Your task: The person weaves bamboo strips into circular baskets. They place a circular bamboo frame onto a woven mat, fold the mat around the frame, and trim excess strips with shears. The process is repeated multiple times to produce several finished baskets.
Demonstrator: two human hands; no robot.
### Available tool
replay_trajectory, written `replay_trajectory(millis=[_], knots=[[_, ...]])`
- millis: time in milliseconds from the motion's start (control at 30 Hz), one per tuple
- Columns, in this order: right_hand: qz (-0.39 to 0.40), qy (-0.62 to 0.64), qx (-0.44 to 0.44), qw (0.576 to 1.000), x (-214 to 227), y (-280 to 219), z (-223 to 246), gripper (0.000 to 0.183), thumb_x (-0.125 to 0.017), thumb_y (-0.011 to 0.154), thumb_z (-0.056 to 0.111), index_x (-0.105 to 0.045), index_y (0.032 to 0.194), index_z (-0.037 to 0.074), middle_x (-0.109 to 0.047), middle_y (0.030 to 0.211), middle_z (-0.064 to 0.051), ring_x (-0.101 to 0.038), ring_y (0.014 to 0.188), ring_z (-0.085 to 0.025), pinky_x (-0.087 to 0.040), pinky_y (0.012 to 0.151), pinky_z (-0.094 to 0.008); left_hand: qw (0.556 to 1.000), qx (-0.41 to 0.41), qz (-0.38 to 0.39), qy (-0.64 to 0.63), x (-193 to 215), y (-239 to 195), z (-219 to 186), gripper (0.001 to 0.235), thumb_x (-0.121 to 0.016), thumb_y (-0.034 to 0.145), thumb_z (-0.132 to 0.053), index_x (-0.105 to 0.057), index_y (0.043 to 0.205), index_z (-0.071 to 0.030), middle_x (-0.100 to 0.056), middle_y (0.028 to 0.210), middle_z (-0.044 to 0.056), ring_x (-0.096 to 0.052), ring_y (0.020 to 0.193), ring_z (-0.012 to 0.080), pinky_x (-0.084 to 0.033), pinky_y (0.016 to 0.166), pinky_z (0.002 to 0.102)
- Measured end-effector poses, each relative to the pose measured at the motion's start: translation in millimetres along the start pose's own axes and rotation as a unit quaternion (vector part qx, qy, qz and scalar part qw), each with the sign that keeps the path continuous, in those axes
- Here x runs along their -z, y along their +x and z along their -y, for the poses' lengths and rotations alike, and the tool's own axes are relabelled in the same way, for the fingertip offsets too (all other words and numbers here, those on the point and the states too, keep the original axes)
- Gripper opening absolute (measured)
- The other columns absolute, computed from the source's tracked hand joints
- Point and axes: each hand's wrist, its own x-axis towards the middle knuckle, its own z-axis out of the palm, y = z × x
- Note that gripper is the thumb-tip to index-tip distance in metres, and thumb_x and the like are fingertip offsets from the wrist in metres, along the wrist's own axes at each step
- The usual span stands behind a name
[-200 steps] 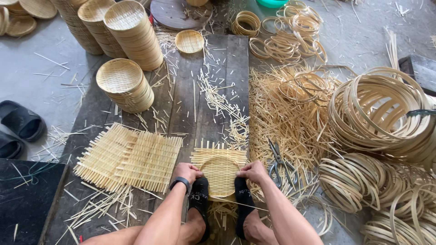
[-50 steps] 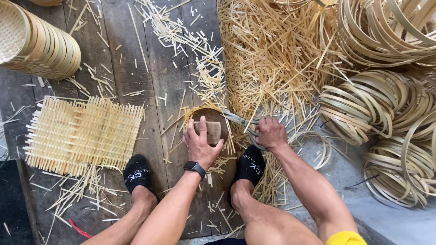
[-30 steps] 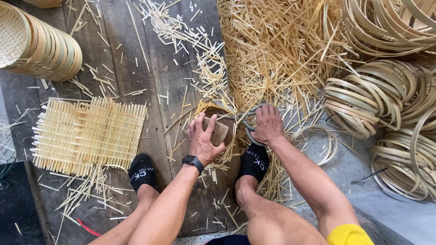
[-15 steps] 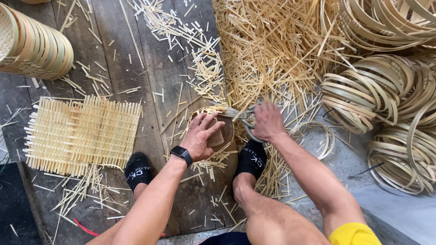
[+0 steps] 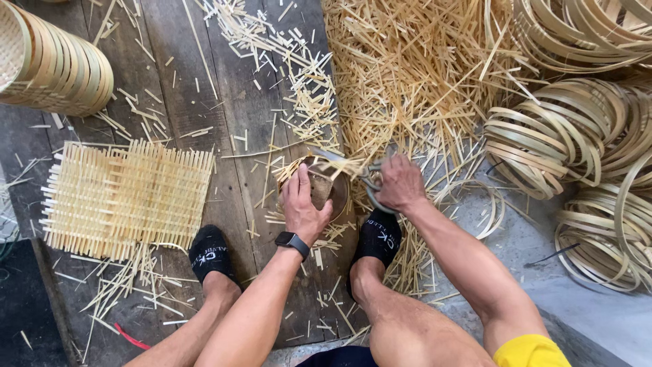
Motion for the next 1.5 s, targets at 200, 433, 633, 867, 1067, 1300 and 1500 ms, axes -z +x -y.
replay_trajectory(millis=[200,433,633,867,1067,1300,1500], knots=[[0.037,-0.018,0.023,0.999,11,-4,-17,0.054,-0.064,0.092,0.051,-0.060,0.107,-0.001,-0.061,0.097,-0.015,-0.060,0.087,-0.024,-0.055,0.079,-0.038,0.998,-0.012,0.067,-0.006,18,7,-3,0.102,-0.080,0.061,-0.010,-0.038,0.153,-0.009,-0.050,0.143,0.013,-0.043,0.131,0.0358,-0.031,0.113,0.052],[-0.102,-0.039,0.067,0.992,-2,10,-5,0.060,-0.073,0.080,0.038,-0.063,0.120,-0.006,-0.061,0.129,-0.029,-0.067,0.094,-0.029,-0.061,0.069,-0.034,0.990,-0.095,0.095,0.034,36,15,-10,0.100,-0.085,0.056,-0.015,-0.041,0.146,-0.009,-0.046,0.142,0.018,-0.039,0.133,0.0397,-0.029,0.114,0.054],[0.037,0.004,0.010,0.999,11,-2,-17,0.051,-0.071,0.085,0.042,-0.064,0.112,0.000,-0.066,0.107,-0.019,-0.067,0.098,-0.027,-0.059,0.083,-0.038,0.985,0.130,-0.073,-0.090,7,0,-27,0.108,-0.091,0.065,-0.030,-0.029,0.149,-0.002,-0.043,0.140,0.025,-0.039,0.134,0.0429,-0.032,0.115,0.054],[-0.019,-0.001,0.011,1.000,21,0,4,0.053,-0.065,0.085,0.049,-0.063,0.105,0.000,-0.063,0.092,-0.016,-0.063,0.082,-0.026,-0.056,0.071,-0.039,0.999,0.043,-0.011,-0.031,14,5,-10,0.105,-0.087,0.063,-0.026,-0.032,0.149,-0.003,-0.046,0.141,0.024,-0.042,0.132,0.0435,-0.034,0.113,0.054],[0.056,-0.023,0.017,0.998,18,-1,-13,0.052,-0.059,0.096,0.052,-0.062,0.107,0.001,-0.061,0.097,-0.014,-0.062,0.088,-0.023,-0.056,0.080,-0.037,0.998,-0.010,0.044,-0.047,24,15,-7,0.100,-0.083,0.062,-0.024,-0.036,0.147,-0.004,-0.047,0.142,0.022,-0.043,0.132,0.0420,-0.034,0.117,0.051],[0.076,0.005,0.002,0.997,17,10,-1,0.058,-0.058,0.091,0.031,-0.047,0.138,-0.003,-0.064,0.098,-0.017,-0.064,0.089,-0.027,-0.059,0.081,-0.039,0.987,-0.073,0.141,0.012,43,27,-10,0.101,-0.084,0.051,-0.019,-0.040,0.142,-0.010,-0.048,0.148,0.017,-0.041,0.133,0.0417,-0.032,0.114,0.052],[-0.083,-0.016,0.051,0.995,16,-1,-21,0.075,-0.070,0.074,0.044,-0.059,0.127,-0.008,-0.062,0.093,-0.017,-0.061,0.081,-0.028,-0.058,0.075,-0.042,0.990,0.100,-0.054,-0.085,14,8,-25,0.101,-0.088,0.070,-0.028,-0.033,0.152,-0.008,-0.042,0.144,0.026,-0.040,0.138,0.0435,-0.036,0.117,0.052]])
